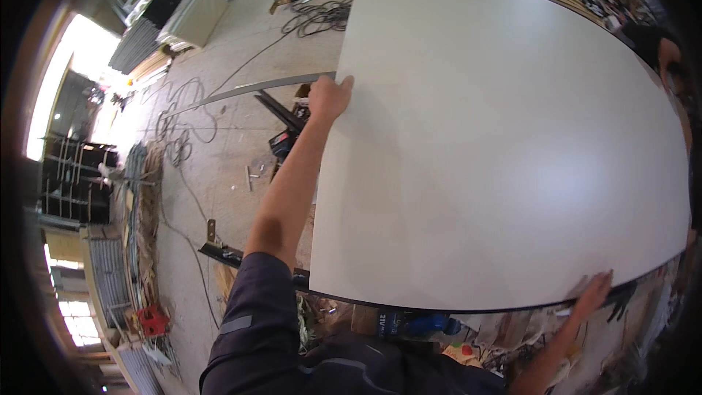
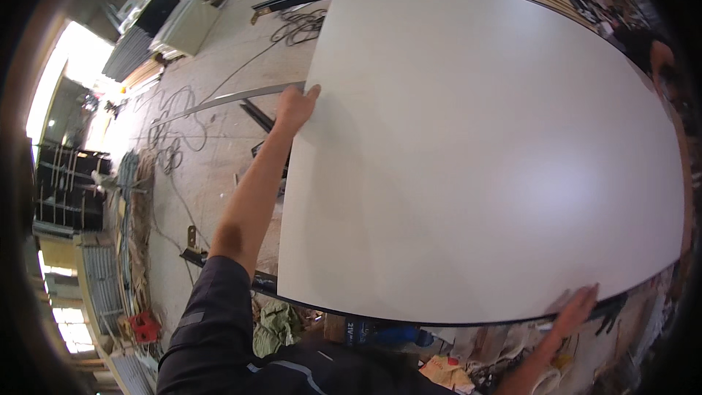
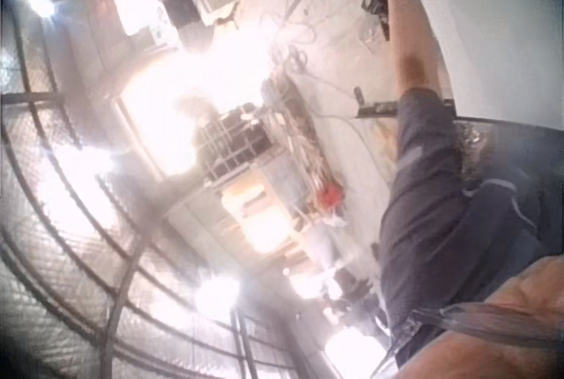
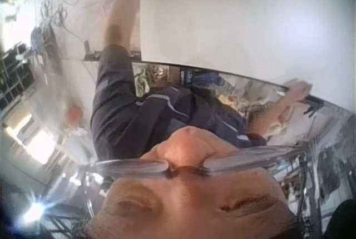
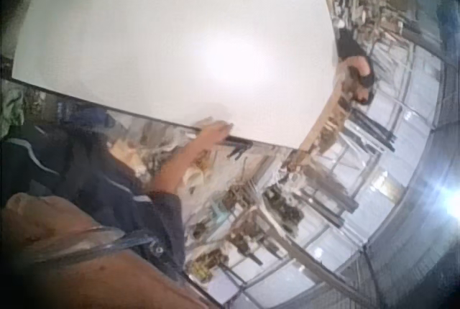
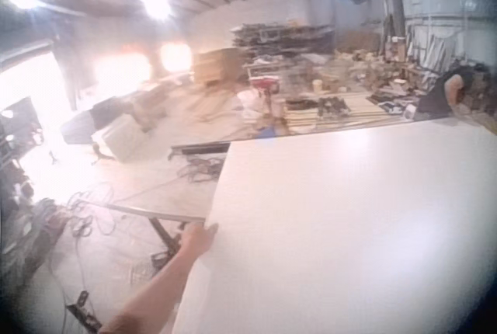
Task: The person aligns and attaches a black trim strip to the edge of a large white panel using a nail gun. They repeatedly reposition the panel and trim, then use a metal bar to press the trim into place while fastening it.
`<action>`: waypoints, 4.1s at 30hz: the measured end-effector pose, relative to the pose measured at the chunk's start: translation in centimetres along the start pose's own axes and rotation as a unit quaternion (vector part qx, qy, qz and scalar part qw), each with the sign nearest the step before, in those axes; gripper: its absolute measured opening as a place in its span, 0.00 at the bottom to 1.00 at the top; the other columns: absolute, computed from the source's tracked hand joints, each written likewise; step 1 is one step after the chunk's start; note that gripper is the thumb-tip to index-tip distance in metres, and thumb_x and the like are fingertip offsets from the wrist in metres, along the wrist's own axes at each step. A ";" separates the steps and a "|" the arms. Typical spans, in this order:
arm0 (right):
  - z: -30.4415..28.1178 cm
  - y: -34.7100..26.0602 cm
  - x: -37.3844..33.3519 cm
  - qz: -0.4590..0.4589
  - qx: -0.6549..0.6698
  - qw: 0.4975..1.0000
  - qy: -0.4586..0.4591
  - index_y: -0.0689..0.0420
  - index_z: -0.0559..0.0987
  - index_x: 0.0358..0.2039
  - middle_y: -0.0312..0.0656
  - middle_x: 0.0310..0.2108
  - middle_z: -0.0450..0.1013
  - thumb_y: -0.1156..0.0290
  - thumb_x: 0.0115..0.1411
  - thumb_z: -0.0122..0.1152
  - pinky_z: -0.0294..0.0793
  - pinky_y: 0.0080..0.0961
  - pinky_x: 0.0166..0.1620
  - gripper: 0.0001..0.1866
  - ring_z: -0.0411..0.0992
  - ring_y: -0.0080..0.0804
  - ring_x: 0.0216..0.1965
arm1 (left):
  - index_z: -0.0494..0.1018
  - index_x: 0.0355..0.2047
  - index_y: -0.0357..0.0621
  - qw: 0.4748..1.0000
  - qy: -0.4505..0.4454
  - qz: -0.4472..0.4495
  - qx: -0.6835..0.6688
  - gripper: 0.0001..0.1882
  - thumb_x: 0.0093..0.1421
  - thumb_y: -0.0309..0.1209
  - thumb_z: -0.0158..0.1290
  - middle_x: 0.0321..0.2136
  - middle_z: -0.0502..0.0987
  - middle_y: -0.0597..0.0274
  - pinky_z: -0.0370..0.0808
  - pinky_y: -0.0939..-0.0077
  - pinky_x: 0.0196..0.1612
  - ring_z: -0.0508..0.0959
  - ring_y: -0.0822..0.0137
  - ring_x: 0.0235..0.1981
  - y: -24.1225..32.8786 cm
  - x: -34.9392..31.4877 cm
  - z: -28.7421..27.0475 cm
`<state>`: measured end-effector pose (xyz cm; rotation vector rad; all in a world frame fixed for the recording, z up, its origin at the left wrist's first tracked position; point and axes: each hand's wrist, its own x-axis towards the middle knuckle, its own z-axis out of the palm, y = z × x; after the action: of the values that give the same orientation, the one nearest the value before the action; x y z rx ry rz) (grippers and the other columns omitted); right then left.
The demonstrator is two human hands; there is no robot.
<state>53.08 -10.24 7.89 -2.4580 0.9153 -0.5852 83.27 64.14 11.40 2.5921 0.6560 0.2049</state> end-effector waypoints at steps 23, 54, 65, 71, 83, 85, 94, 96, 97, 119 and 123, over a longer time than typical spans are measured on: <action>4.6 -19.2 -18.8 -0.108 0.072 0.986 0.100 0.62 0.77 0.50 0.45 0.58 0.70 0.69 0.58 0.63 0.68 0.45 0.62 0.20 0.68 0.50 0.58 | 0.78 0.47 0.32 0.949 -0.137 0.102 -0.264 0.24 0.72 0.45 0.49 0.35 0.80 0.61 0.72 0.71 0.33 0.76 0.71 0.32 -5.0 -1.5 -3.0; 6.6 -17.9 -19.7 0.234 -0.009 0.945 0.227 0.69 0.73 0.58 0.65 0.48 0.75 0.63 0.70 0.47 0.71 0.52 0.54 0.24 0.73 0.66 0.50 | 0.75 0.51 0.30 0.894 -0.137 0.342 -0.254 0.17 0.72 0.34 0.52 0.50 0.77 0.48 0.76 0.68 0.49 0.78 0.60 0.46 -9.6 -1.6 -4.4; 6.7 -16.8 -19.1 0.257 -0.016 0.938 0.231 0.66 0.80 0.46 0.66 0.41 0.77 0.58 0.68 0.46 0.71 0.52 0.51 0.23 0.74 0.67 0.47 | 0.74 0.50 0.30 0.900 -0.062 0.403 -0.156 0.16 0.68 0.31 0.56 0.50 0.72 0.46 0.70 0.56 0.55 0.71 0.47 0.54 -8.7 -1.7 -3.8; 6.4 -16.2 -19.1 0.255 -0.023 0.944 0.208 0.67 0.77 0.52 0.67 0.45 0.76 0.60 0.68 0.45 0.70 0.52 0.53 0.24 0.73 0.66 0.50 | 0.74 0.50 0.33 0.902 -0.015 0.419 -0.099 0.16 0.67 0.31 0.57 0.50 0.70 0.46 0.64 0.51 0.60 0.66 0.47 0.58 -7.7 -2.5 -3.2; 6.0 -17.0 -19.0 0.268 -0.049 0.948 0.163 0.69 0.74 0.56 0.67 0.49 0.76 0.62 0.69 0.45 0.70 0.50 0.56 0.24 0.73 0.65 0.53 | 0.73 0.47 0.36 0.824 -0.036 0.561 -0.075 0.12 0.64 0.26 0.57 0.56 0.70 0.47 0.64 0.45 0.62 0.64 0.42 0.62 -6.2 -1.9 -3.4; 6.2 -15.7 -19.1 0.260 -0.059 0.947 0.181 0.69 0.75 0.55 0.67 0.48 0.76 0.62 0.70 0.45 0.71 0.50 0.56 0.24 0.74 0.65 0.52 | 0.74 0.47 0.37 0.809 -0.084 0.573 -0.097 0.12 0.64 0.24 0.55 0.55 0.71 0.47 0.64 0.46 0.62 0.65 0.42 0.61 -5.7 -1.8 -3.7; 6.0 -16.6 -19.0 0.237 -0.041 0.953 0.181 0.70 0.76 0.51 0.65 0.45 0.77 0.61 0.69 0.45 0.71 0.48 0.52 0.24 0.74 0.65 0.49 | 0.74 0.45 0.37 0.768 -0.182 0.589 -0.175 0.13 0.63 0.31 0.51 0.50 0.73 0.47 0.66 0.48 0.59 0.68 0.43 0.56 -4.4 -3.6 -4.0; 5.9 -17.4 -19.3 0.235 -0.018 0.952 0.195 0.70 0.77 0.50 0.65 0.44 0.78 0.61 0.68 0.44 0.71 0.47 0.51 0.25 0.75 0.65 0.48 | 0.74 0.45 0.37 0.768 -0.179 0.590 -0.176 0.14 0.63 0.32 0.52 0.49 0.73 0.48 0.65 0.48 0.59 0.68 0.43 0.56 -4.2 -3.8 -3.9; 5.9 -17.6 -19.4 0.234 -0.007 0.951 0.201 0.70 0.77 0.50 0.65 0.44 0.78 0.61 0.68 0.44 0.71 0.47 0.51 0.25 0.75 0.65 0.47 | 0.74 0.45 0.37 0.767 -0.176 0.592 -0.173 0.14 0.62 0.32 0.52 0.49 0.72 0.48 0.65 0.48 0.59 0.68 0.43 0.56 -4.1 -3.8 -3.8; 5.2 8.5 -8.4 -0.092 -0.586 0.805 -0.008 0.63 0.80 0.41 0.49 0.35 0.81 0.67 0.64 0.52 0.80 0.48 0.38 0.14 0.80 0.49 0.35 | 0.77 0.44 0.37 0.828 -0.219 0.497 -0.137 0.18 0.72 0.41 0.47 0.41 0.80 0.45 0.75 0.58 0.52 0.79 0.46 0.45 -9.1 0.1 -17.1; 6.9 4.2 -9.0 -0.054 -0.503 0.859 -0.079 0.69 0.80 0.41 0.55 0.39 0.81 0.63 0.61 0.56 0.81 0.47 0.38 0.19 0.81 0.52 0.35 | 0.76 0.53 0.35 0.915 -0.165 0.354 -0.100 0.22 0.73 0.43 0.48 0.46 0.82 0.52 0.74 0.67 0.56 0.80 0.61 0.51 -22.7 0.3 -30.8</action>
<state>48.44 -5.10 -2.03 -3.4126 1.2179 0.1603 66.52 94.17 28.11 2.4631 -0.4214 0.0467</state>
